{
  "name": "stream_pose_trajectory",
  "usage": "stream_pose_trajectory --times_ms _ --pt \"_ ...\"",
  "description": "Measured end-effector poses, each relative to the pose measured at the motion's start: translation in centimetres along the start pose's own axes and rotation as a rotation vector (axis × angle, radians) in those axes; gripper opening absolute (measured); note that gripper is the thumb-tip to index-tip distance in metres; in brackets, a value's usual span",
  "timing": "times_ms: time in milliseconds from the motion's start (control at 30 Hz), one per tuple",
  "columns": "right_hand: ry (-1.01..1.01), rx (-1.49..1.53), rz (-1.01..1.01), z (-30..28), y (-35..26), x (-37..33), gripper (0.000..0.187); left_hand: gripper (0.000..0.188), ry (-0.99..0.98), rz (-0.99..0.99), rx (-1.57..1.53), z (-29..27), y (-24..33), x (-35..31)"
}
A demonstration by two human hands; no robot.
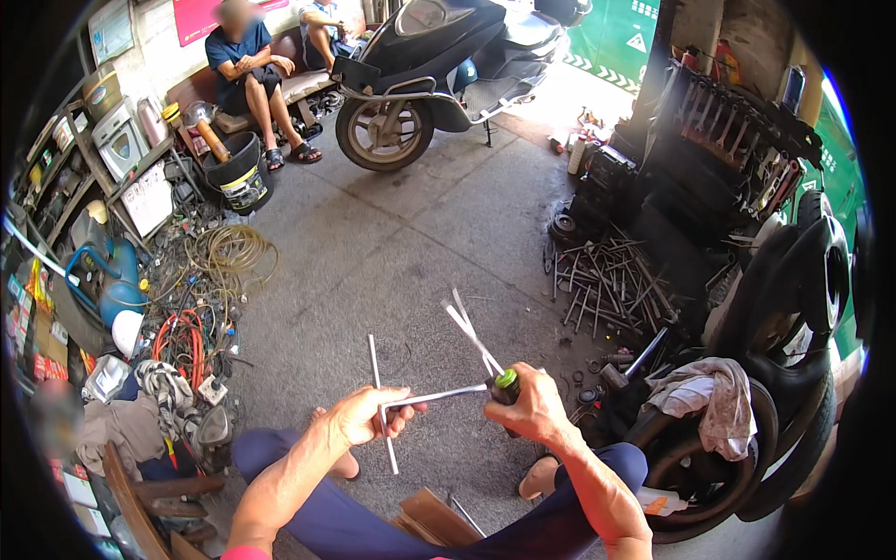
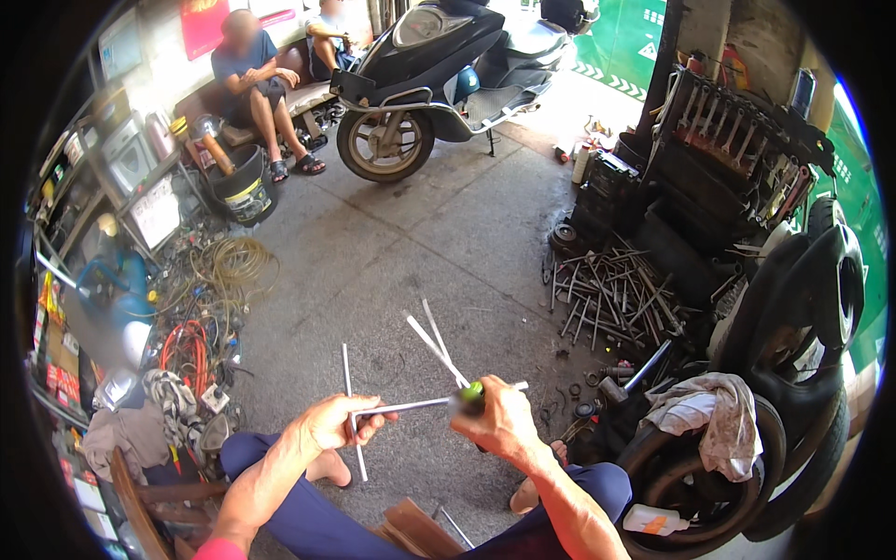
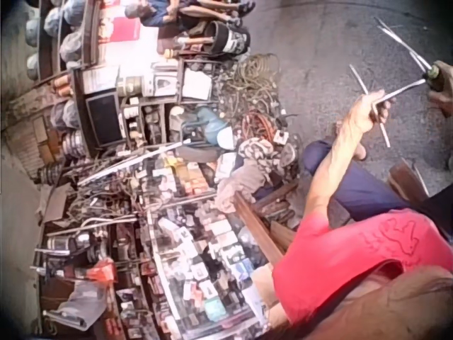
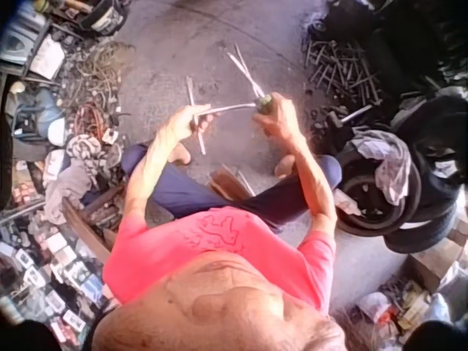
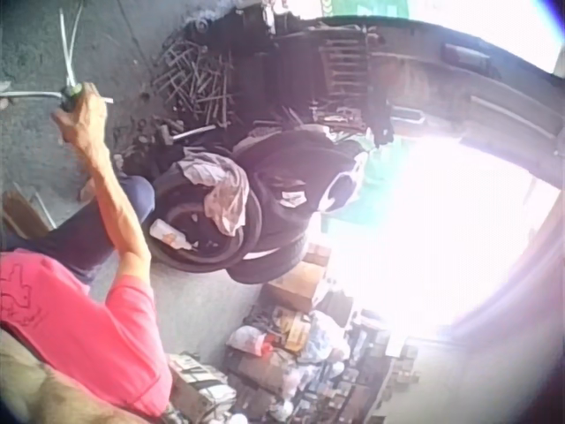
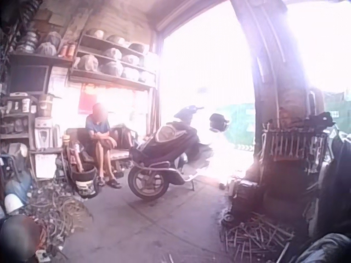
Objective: The person sits on the floor of a workshop and assembles a long metal rod into a screwdriver handle. They insert the rod into the handle and then use a second tool to tighten or secure the connection. The person repeats this process with different metal rods and handles.
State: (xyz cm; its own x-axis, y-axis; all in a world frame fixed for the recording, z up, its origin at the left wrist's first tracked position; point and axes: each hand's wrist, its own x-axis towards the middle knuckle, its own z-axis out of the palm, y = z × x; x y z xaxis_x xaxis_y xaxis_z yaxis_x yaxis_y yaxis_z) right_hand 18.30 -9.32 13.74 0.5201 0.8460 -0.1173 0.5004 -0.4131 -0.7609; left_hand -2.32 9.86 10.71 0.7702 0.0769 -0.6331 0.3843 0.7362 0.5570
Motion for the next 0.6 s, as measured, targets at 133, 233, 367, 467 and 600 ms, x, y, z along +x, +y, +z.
stream_pose_trajectory --times_ms 133,233,367,467,600 --pt "0.043 0.189 0.032 0.1 -0.5 0.5 0.026 0.03 -0.033 0.132 -0.247 -0.7 0.1 0.4" --pt "-0.106 0.188 0.113 0.5 0.1 0.4 0.023 0.028 -0.091 0.239 -0.379 0.0 0.9 0.4" --pt "-0.161 0.396 0.196 0.6 -0.8 0.5 0.02 0.028 -0.108 0.403 -0.427 -0.3 1.4 0.0" --pt "-0.161 0.502 0.255 0.5 -0.8 0.9 0.02 0.032 -0.061 0.43 -0.429 0.3 1.8 -0.2" --pt "-0.214 0.692 0.335 0.2 -1.0 1.1 0.023 0.027 -0.099 0.454 -0.415 0.6 1.8 -0.2"
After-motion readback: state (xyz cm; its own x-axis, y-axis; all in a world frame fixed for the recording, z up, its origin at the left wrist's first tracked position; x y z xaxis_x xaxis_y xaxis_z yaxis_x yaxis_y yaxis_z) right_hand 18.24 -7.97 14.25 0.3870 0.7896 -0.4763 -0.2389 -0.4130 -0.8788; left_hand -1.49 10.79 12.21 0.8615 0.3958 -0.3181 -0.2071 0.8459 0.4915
